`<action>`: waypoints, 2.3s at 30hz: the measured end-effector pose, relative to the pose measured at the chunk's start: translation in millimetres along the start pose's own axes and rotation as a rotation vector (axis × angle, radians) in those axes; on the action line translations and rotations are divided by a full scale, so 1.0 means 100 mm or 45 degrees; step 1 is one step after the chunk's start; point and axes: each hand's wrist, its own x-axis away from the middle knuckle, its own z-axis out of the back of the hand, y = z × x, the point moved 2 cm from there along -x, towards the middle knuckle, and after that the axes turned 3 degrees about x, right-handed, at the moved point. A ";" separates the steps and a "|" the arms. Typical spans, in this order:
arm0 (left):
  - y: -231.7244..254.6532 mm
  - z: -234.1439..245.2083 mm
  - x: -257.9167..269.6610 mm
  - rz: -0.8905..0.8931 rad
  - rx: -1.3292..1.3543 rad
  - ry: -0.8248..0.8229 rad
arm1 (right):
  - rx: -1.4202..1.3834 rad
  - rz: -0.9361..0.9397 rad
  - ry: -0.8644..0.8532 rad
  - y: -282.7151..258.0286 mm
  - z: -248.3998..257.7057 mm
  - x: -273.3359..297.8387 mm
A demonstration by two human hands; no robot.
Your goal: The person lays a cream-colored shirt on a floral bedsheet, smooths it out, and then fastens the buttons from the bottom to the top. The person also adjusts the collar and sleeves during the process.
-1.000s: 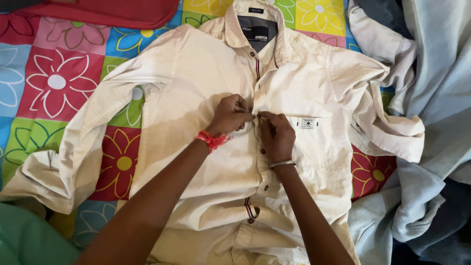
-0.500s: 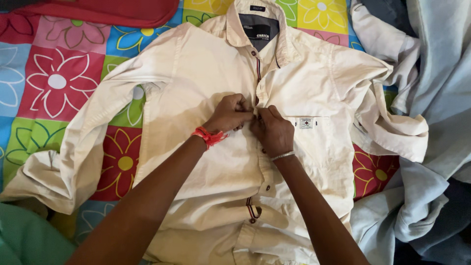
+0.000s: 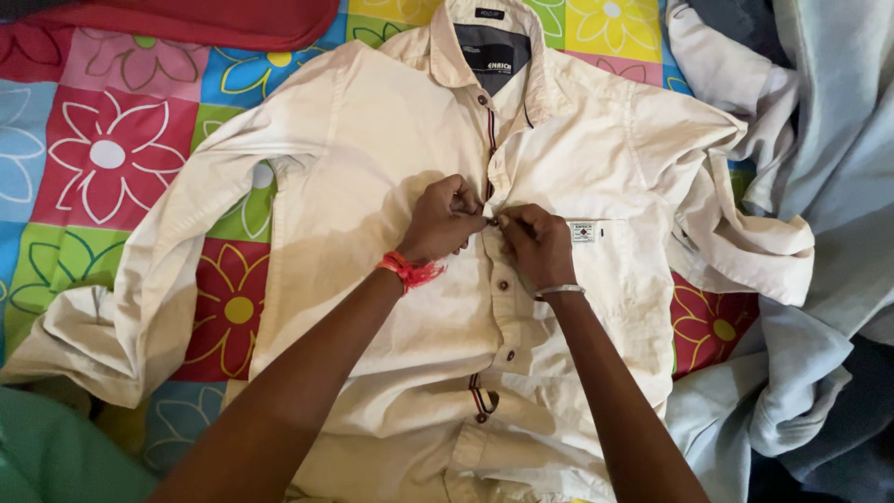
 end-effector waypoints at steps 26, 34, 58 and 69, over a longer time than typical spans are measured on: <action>0.20 -0.24 0.38 -0.531 -0.860 0.107 | 1.032 0.113 0.559 0.37 0.76 0.58; 0.30 -0.13 0.00 0.135 -0.545 0.051 | 1.057 0.169 0.609 0.41 0.66 0.65; 0.22 0.01 0.69 -0.833 -1.450 0.112 | 0.875 0.255 0.516 0.19 0.67 0.77; 0.19 -0.06 1.64 -0.787 -1.269 -0.360 | 0.730 0.583 -0.359 -0.61 0.33 1.22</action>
